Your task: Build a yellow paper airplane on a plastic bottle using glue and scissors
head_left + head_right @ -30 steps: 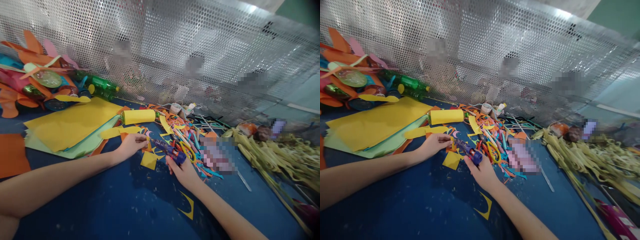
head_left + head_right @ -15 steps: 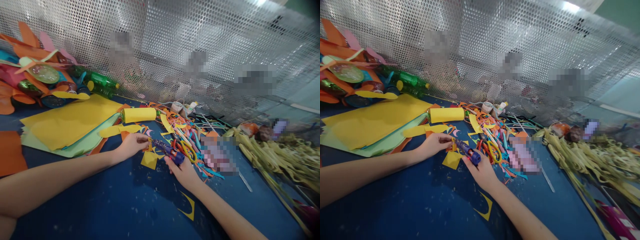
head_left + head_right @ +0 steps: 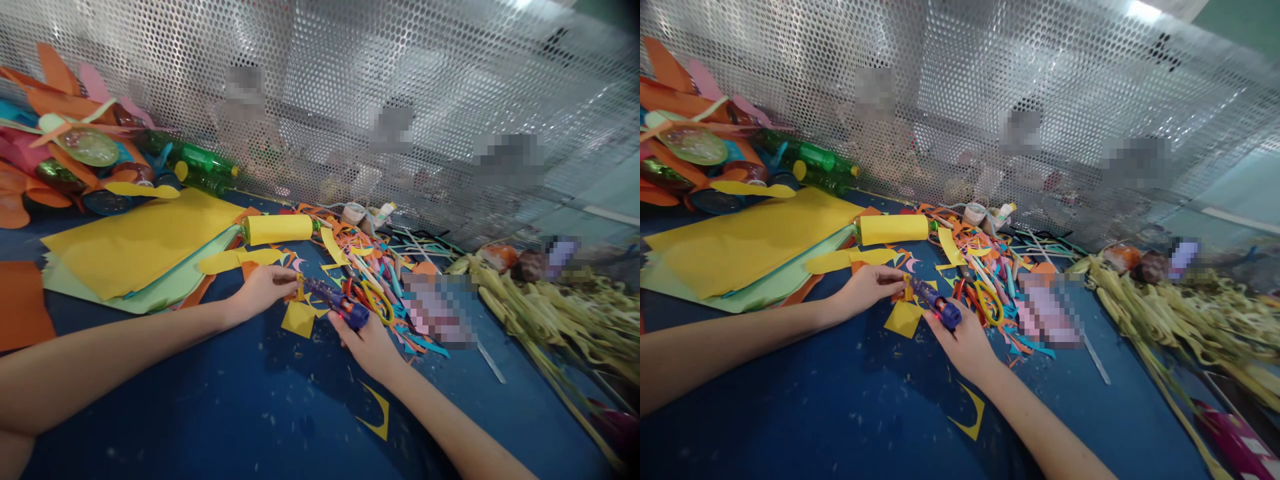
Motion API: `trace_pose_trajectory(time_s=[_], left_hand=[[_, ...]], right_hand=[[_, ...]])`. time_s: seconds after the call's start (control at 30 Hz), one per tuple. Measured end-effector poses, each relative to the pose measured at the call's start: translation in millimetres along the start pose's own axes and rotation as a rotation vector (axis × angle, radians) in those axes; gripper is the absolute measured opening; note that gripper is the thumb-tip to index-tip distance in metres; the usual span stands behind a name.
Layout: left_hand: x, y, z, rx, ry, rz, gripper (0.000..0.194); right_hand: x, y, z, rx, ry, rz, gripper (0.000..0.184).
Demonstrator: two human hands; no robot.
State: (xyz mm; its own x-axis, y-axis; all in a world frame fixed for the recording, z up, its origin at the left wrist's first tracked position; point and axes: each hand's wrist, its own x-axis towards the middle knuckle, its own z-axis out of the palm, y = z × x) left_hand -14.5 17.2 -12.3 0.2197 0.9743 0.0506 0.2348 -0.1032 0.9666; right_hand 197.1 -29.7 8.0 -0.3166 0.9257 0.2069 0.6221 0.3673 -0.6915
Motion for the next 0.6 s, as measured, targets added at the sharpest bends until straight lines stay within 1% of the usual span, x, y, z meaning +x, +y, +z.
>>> trace_pose_trajectory(time_s=[0.13, 0.27, 0.47, 0.6], left_hand=[[-1.1, 1.5, -0.2, 0.014, -0.01, -0.002, 0.017], [-1.0, 1.1, -0.5, 0.017, -0.007, 0.007, 0.02], [0.0, -1.7, -1.2, -0.008, 0.002, 0.011, 0.021], [-0.2, -2.6, -0.2, 0.01, -0.032, 0.022, 0.02]], right_hand=[[0.6, -1.6, -1.8, -0.032, -0.017, 0.007, 0.023], [0.8, -4.8, -3.7, -0.09, -0.045, 0.016, 0.027], [0.7, -8.7, -4.6, -0.125, -0.044, 0.003, 0.028], [1.3, -8.5, -5.3, -0.133, -0.045, 0.002, 0.028]])
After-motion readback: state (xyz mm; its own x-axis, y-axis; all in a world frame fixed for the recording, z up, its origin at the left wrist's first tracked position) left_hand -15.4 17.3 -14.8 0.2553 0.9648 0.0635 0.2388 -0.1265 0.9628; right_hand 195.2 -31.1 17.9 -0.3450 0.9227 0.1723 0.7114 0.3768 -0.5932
